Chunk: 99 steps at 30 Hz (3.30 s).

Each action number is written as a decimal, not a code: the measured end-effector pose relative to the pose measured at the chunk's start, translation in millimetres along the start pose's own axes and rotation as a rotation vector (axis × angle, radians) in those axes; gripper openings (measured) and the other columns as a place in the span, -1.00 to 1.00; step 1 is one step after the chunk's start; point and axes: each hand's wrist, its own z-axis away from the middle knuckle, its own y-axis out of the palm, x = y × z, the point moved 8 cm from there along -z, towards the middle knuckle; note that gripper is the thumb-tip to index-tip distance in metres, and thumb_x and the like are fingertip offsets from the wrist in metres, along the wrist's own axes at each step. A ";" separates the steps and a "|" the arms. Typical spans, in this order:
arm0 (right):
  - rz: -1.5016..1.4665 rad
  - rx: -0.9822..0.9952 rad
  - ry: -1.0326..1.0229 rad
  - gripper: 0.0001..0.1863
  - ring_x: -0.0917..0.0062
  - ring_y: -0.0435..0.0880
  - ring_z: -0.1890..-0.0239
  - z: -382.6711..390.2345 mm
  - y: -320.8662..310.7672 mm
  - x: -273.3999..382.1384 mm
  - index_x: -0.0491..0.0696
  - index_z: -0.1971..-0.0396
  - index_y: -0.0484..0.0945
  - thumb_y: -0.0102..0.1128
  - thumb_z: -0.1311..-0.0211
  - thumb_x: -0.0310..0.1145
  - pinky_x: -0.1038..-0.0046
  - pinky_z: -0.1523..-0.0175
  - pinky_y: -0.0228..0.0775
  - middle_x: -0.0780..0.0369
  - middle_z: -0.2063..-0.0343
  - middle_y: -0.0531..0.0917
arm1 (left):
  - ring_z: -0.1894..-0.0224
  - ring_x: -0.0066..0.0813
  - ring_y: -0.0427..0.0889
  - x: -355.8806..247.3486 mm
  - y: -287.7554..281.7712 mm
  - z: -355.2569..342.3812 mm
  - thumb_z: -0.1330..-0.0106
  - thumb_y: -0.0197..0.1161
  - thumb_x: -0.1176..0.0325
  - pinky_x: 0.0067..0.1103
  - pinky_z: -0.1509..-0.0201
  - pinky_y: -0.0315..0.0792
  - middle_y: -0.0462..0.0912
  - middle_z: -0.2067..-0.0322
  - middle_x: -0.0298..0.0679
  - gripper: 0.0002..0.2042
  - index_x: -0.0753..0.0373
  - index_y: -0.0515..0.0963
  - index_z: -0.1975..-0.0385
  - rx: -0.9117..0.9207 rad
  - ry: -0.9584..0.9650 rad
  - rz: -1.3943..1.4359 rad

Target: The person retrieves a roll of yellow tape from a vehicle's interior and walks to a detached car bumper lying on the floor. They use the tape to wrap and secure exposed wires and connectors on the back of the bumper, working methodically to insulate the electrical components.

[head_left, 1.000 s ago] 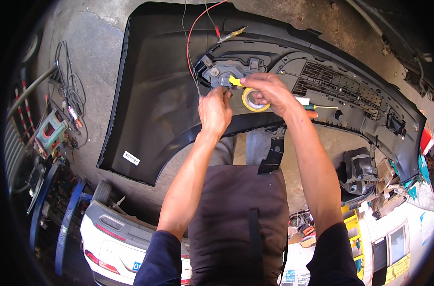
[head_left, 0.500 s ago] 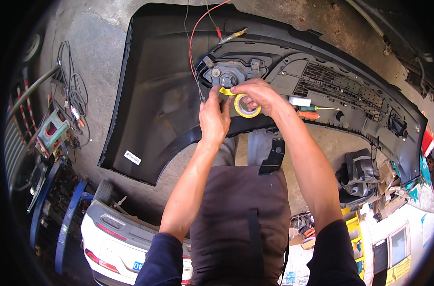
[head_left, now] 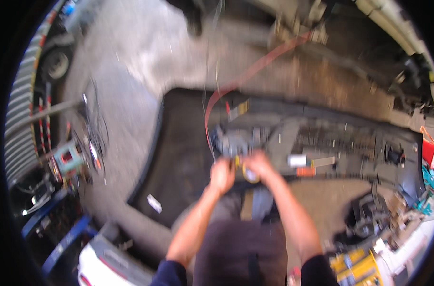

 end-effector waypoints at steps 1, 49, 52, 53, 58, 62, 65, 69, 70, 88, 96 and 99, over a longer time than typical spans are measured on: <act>-0.008 -0.038 -0.070 -0.75 0.64 0.64 0.46 -1.7 1.7 -11.5 -0.13 0.39 0.77 0.52 -0.12 -0.24 0.41 0.37 0.45 0.25 0.53 0.75 | 0.17 0.26 0.64 6.4 1.5 -3.9 -0.39 0.12 0.25 -0.09 0.12 0.50 0.65 0.27 0.24 -0.71 0.39 0.63 0.32 0.070 -0.042 0.076; -1.535 -0.211 -0.076 -0.85 0.67 0.51 0.54 -11.2 137.1 -96.7 -0.06 0.23 0.65 0.09 -0.39 -0.56 0.61 0.40 0.42 0.40 0.50 0.58 | 0.78 -0.44 0.52 52.1 36.3 -18.2 -0.32 0.40 0.47 -0.51 0.81 0.29 0.70 0.60 -0.12 -0.83 0.36 0.57 0.48 0.018 -0.736 0.767; -1.695 -0.118 -0.064 -0.77 0.63 0.56 0.49 -20.3 159.8 -98.6 -0.01 0.06 0.61 0.00 -0.43 -0.54 0.60 0.38 0.50 0.35 0.37 0.61 | 0.52 -0.37 0.67 83.6 44.9 -31.5 -0.35 0.32 0.33 -0.53 0.53 0.49 0.74 0.47 -0.11 -0.83 0.33 0.65 0.35 0.093 -0.526 0.348; -1.662 -0.108 0.003 -0.76 0.61 0.58 0.45 -14.7 162.7 -82.8 0.00 0.02 0.60 0.00 -0.45 -0.51 0.58 0.34 0.52 0.33 0.30 0.62 | 0.30 -0.30 0.76 106.9 49.3 -46.1 -0.42 0.21 0.29 -0.55 0.31 0.59 0.75 0.38 -0.07 -0.78 0.31 0.70 0.24 0.083 -0.338 -0.183; -1.411 -0.156 0.065 -0.68 0.45 0.70 0.23 -0.1 135.2 -65.5 -0.01 -0.14 0.55 0.04 -0.46 -0.38 0.41 0.12 0.59 0.22 0.07 0.69 | 0.48 -0.44 0.65 90.0 53.0 -21.1 -0.21 0.34 0.62 -0.57 0.44 0.50 0.69 0.46 -0.21 -0.93 0.34 0.68 0.33 -0.378 -0.410 0.635; -0.436 -0.262 0.228 -0.74 0.45 0.74 0.33 22.1 86.8 -84.1 -0.16 0.15 0.69 0.05 -0.39 -0.38 0.33 0.20 0.59 0.17 0.36 0.75 | 0.57 -0.55 0.55 72.7 41.9 -0.1 -0.16 0.38 0.68 -0.58 0.54 0.44 0.69 0.46 -0.26 -0.90 0.38 0.67 0.36 -0.415 -0.560 0.790; 0.205 -0.407 0.054 -0.72 0.24 0.76 0.39 49.7 26.9 -28.6 -0.17 0.26 0.68 0.10 -0.41 -0.28 0.26 0.25 0.60 0.07 0.34 0.77 | 0.42 -0.51 0.65 51.2 28.6 10.2 -0.13 0.41 0.64 -0.55 0.24 0.56 0.74 0.45 -0.22 -0.90 0.39 0.71 0.35 -0.542 -0.440 0.775; 0.564 -0.480 -0.316 -0.74 0.07 0.66 0.08 55.5 13.4 98.2 -0.11 0.15 0.65 0.21 -0.30 -0.26 0.16 -0.05 0.52 0.05 0.18 0.71 | 0.35 -0.09 0.74 30.1 19.2 28.5 -0.16 0.42 0.45 -0.32 0.16 0.55 0.75 0.39 0.01 -0.87 0.27 0.75 0.30 -0.547 -0.389 0.580; 0.651 -0.413 -0.409 -0.72 0.09 0.62 -0.03 45.2 22.7 115.9 -0.11 0.11 0.64 0.24 -0.27 -0.27 0.16 -0.12 0.49 0.05 0.11 0.69 | 0.32 0.00 0.73 15.7 10.3 28.6 -0.17 0.42 0.41 -0.29 0.15 0.54 0.74 0.37 0.05 -0.86 0.26 0.75 0.29 -0.508 -0.403 0.572; 1.573 0.134 -0.487 -0.71 0.22 0.54 -0.11 -38.8 130.5 116.3 -0.02 0.14 0.74 0.28 -0.11 -0.37 0.31 0.05 0.55 0.15 -0.04 0.58 | 0.35 0.10 0.65 11.5 4.5 39.1 -0.15 0.37 0.34 -0.20 0.27 0.49 0.68 0.43 -0.06 -0.88 0.24 0.61 0.49 -0.626 -0.128 0.380; 0.874 -0.223 -0.376 -0.69 -0.04 0.62 -0.01 19.1 54.7 133.4 -0.11 0.06 0.41 0.13 -0.18 -0.46 -0.01 -0.03 0.51 -0.05 0.09 0.61 | 0.28 0.11 0.70 28.4 6.4 21.2 -0.33 0.28 0.33 -0.19 0.14 0.52 0.73 0.35 0.04 -0.80 0.27 0.62 0.15 -0.355 -0.230 0.399; 0.600 -0.254 -0.294 -0.49 -0.08 0.64 0.00 53.4 32.7 103.6 -0.05 -0.16 0.42 0.25 -0.17 -0.36 0.03 -0.05 0.50 -0.09 0.08 0.68 | 0.35 -0.10 0.71 27.1 9.4 10.2 -0.40 0.21 0.33 -0.28 0.19 0.51 0.71 0.43 -0.02 -0.82 0.32 0.66 0.28 -0.143 -0.197 0.365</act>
